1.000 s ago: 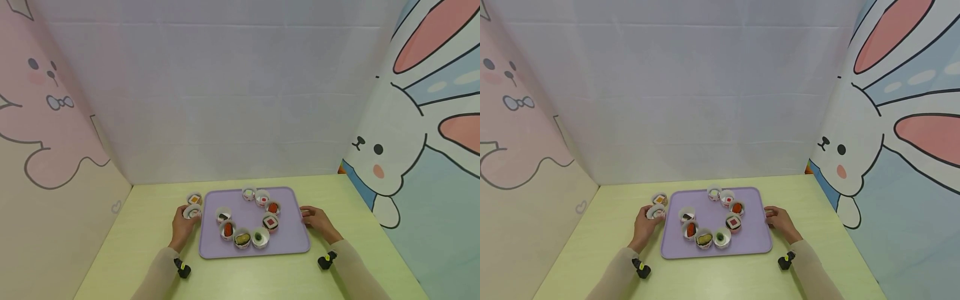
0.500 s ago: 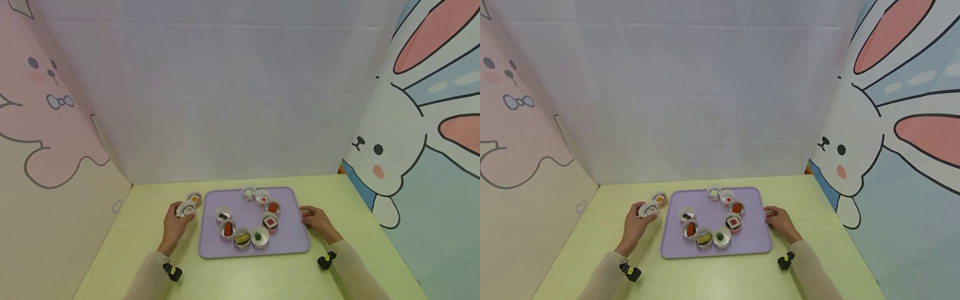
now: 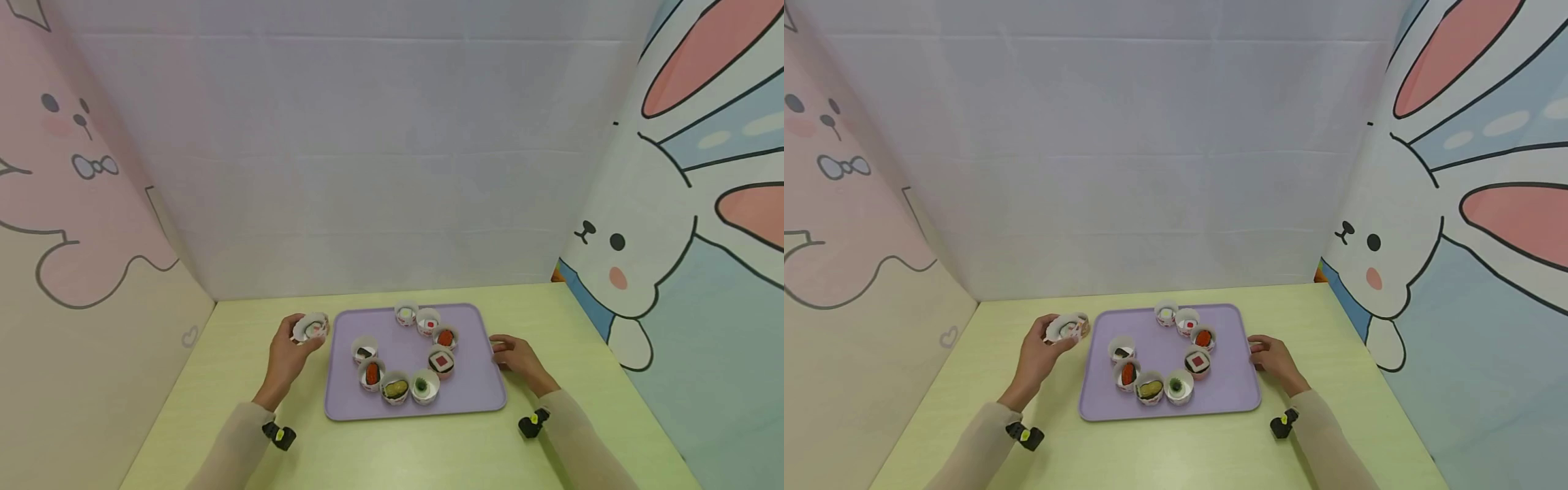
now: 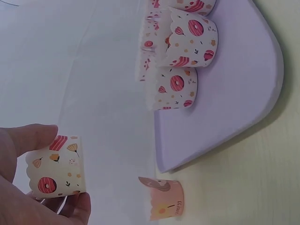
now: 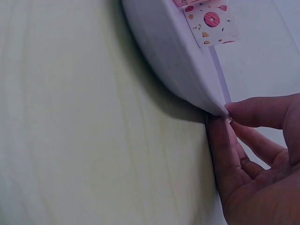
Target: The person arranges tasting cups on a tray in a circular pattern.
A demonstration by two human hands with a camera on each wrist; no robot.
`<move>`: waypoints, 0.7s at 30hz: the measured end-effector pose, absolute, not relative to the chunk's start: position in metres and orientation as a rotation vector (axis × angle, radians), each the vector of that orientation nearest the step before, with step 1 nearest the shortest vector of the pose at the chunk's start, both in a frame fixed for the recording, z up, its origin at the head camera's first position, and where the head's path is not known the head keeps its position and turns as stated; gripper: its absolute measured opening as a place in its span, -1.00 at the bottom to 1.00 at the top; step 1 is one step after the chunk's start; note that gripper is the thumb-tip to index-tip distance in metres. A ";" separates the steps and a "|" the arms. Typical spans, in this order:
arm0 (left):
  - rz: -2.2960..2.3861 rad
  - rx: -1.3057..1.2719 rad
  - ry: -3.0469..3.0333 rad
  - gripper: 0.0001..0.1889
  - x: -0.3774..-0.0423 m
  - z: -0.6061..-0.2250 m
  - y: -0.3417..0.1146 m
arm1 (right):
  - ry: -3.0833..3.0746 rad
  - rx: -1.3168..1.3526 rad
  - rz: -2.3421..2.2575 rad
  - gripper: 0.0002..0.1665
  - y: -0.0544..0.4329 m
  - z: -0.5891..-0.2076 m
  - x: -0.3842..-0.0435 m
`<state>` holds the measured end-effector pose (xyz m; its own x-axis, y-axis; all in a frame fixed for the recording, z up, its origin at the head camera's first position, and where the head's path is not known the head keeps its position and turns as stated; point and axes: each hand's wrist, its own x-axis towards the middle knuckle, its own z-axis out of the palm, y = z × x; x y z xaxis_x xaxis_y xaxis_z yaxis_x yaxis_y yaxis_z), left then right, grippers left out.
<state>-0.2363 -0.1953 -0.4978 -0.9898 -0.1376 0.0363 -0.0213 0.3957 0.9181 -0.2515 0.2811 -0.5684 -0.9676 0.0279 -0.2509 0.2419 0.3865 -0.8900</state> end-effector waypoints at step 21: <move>-1.677 -0.006 -2.560 -0.37 -0.271 -0.481 -0.154 | 2.452 0.216 -1.627 -0.41 0.282 -0.568 -0.252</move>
<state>-0.2707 -0.1542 -0.4811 -0.9967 -0.0412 0.0698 0.0476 0.4006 0.9150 -0.2516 0.2823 -0.5685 -0.9711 0.0155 -0.2380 0.2253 0.3868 -0.8942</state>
